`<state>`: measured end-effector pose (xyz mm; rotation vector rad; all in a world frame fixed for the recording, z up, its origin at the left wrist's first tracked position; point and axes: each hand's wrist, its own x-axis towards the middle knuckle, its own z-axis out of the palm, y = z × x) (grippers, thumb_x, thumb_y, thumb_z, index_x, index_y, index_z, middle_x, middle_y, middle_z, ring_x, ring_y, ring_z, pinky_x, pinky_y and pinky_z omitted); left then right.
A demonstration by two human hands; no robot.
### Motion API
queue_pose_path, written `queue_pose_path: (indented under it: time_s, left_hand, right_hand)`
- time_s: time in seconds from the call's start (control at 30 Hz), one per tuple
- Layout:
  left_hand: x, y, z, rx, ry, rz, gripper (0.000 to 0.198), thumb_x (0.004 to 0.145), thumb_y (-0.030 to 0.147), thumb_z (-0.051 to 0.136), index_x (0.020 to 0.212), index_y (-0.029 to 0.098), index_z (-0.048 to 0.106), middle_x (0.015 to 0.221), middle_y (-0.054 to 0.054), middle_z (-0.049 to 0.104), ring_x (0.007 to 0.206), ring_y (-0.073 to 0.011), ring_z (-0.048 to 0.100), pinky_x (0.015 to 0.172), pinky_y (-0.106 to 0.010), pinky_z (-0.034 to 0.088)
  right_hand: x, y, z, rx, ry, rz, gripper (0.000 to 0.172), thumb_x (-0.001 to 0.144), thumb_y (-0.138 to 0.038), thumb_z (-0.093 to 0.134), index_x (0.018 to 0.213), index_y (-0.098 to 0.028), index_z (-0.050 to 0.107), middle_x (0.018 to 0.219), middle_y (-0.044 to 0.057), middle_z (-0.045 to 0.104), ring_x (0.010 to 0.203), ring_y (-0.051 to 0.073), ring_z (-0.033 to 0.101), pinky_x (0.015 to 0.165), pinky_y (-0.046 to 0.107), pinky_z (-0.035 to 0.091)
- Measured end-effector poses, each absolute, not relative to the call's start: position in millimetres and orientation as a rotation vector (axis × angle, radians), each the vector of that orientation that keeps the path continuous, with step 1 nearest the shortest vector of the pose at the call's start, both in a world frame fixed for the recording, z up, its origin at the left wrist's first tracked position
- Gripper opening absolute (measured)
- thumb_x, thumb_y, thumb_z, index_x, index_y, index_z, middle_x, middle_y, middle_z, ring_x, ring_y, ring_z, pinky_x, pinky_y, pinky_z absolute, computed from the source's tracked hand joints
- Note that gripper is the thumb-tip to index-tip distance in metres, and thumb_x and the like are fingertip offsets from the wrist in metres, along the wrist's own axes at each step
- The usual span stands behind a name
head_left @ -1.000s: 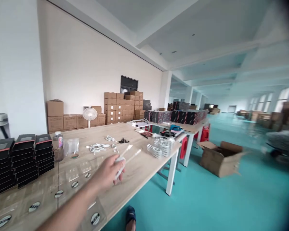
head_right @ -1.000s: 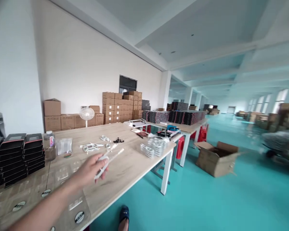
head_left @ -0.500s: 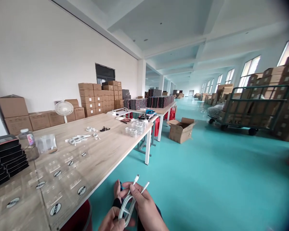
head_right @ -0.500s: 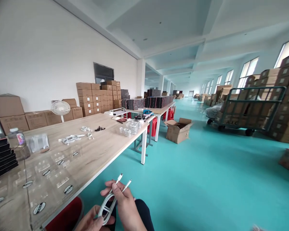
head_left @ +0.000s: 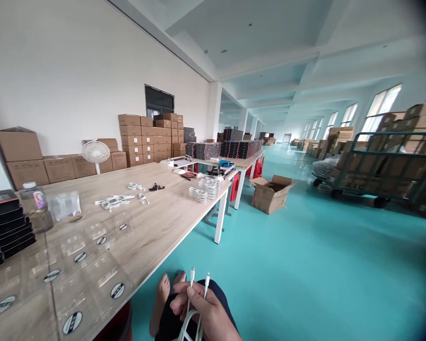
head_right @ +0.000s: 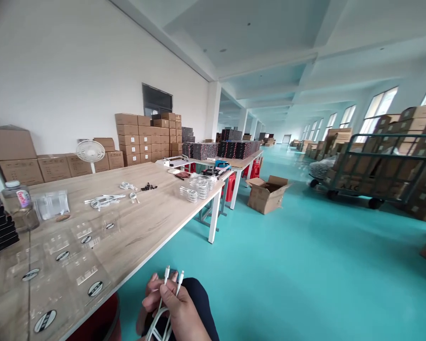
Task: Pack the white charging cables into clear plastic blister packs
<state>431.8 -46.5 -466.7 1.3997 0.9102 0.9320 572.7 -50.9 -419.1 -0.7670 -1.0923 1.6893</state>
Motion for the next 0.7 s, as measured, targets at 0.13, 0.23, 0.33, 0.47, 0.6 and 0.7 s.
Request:
queue_pose_path:
  time_s: [0.13,0.23,0.33,0.47,0.6,0.7]
  left_hand:
    - [443.1,-6.1,-455.3,1.394,0.949,1.004,0.054,0.073,0.069,0.068,0.124,0.051,0.063,0.11,0.0,0.076,0.12,-0.0417,0.063,0.076,-0.058,0.063]
    - [446.3,17.3,-451.5,1.278,0.957,1.115,0.061,0.059,0.068,0.076,0.118,0.054,0.066,0.103,0.003,0.078,0.123,-0.0484,0.06,0.072,-0.064,0.063]
    - [444.0,33.7,-456.8,1.145,0.947,1.207,0.051,0.064,0.063,0.075,0.113,0.048,0.07,0.109,0.002,0.078,0.127,-0.0487,0.057,0.075,-0.062,0.063]
    - [453.5,47.0,-475.6,1.016,0.95,1.24,0.034,0.079,0.053,0.068,0.107,0.036,0.074,0.123,0.0,0.074,0.137,-0.0411,0.051,0.089,-0.048,0.062]
    - [483.6,60.7,-488.8,0.497,1.168,1.549,0.015,0.078,0.036,0.072,0.09,0.028,0.076,0.111,-0.002,0.078,0.128,-0.0342,0.061,0.092,-0.039,0.059]
    - [496.3,72.0,-490.1,0.165,1.306,1.704,0.009,0.077,0.034,0.073,0.074,0.026,0.075,0.095,-0.006,0.08,0.111,-0.0325,0.071,0.079,-0.038,0.062]
  right_hand:
    - [570.3,-34.5,-428.5,-0.765,-1.052,1.72,0.046,0.078,-0.056,0.077,0.103,-0.018,0.077,0.093,0.009,0.078,0.086,0.023,0.068,0.079,0.035,0.047]
    - [570.6,-20.7,-435.8,-0.684,-0.875,1.839,0.056,0.075,-0.061,0.076,0.11,-0.018,0.076,0.097,0.011,0.077,0.087,0.026,0.067,0.079,0.037,0.048]
    - [572.2,-4.4,-444.6,-0.691,-0.818,1.825,0.052,0.072,-0.064,0.076,0.093,-0.016,0.079,0.084,0.01,0.076,0.077,0.024,0.065,0.073,0.035,0.047]
    - [582.0,15.3,-453.1,-0.941,-1.086,1.606,0.047,0.079,-0.063,0.072,0.078,-0.016,0.075,0.068,0.002,0.067,0.062,0.014,0.054,0.065,0.029,0.041]
    - [603.8,27.9,-450.4,-1.186,-1.382,1.563,0.052,0.084,-0.065,0.063,0.066,-0.017,0.065,0.055,-0.002,0.056,0.052,0.011,0.045,0.054,0.027,0.033]
    - [619.2,31.1,-445.3,-1.196,-1.454,1.681,0.052,0.087,-0.065,0.057,0.065,-0.018,0.061,0.052,-0.004,0.053,0.047,0.01,0.043,0.05,0.026,0.032]
